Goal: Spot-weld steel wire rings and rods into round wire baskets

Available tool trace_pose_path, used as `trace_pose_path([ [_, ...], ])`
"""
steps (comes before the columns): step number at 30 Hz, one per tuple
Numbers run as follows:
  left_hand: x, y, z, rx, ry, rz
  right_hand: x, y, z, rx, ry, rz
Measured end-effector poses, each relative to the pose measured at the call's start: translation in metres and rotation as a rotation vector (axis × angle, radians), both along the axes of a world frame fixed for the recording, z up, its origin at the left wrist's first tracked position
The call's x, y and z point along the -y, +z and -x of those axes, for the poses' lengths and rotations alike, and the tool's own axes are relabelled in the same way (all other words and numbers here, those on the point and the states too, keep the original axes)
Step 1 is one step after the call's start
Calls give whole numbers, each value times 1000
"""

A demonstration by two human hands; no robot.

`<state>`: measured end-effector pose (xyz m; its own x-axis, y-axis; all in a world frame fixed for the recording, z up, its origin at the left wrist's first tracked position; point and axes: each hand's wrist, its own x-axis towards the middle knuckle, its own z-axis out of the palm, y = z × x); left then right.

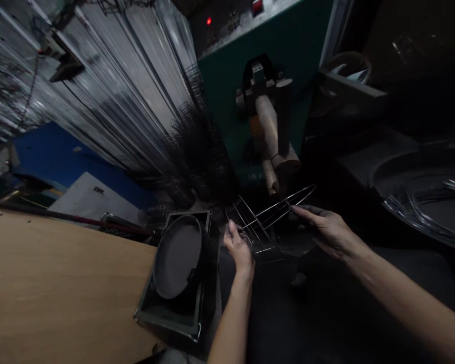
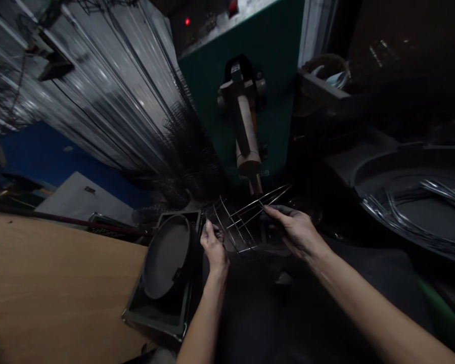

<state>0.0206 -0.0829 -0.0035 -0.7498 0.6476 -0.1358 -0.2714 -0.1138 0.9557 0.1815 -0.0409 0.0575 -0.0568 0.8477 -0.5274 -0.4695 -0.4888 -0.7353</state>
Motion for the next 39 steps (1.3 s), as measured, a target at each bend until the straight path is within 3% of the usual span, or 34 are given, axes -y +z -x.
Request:
trace_pose_path([
  [5,-4,2,2,-13,-27,-9,-4,6,1,9,-13,1],
  [15,-13,23,3,25,-73,-13,-12,14,6,9,-46,35],
  [23,-16,21,6,79,-78,-16,-10,23,10,-16,-66,83],
  [33,-22,23,4,157,-28,-42,0,1,-19,14,-74,51],
  [39,-29,21,9,147,1,-60,-1,3,-23,3,-117,80],
])
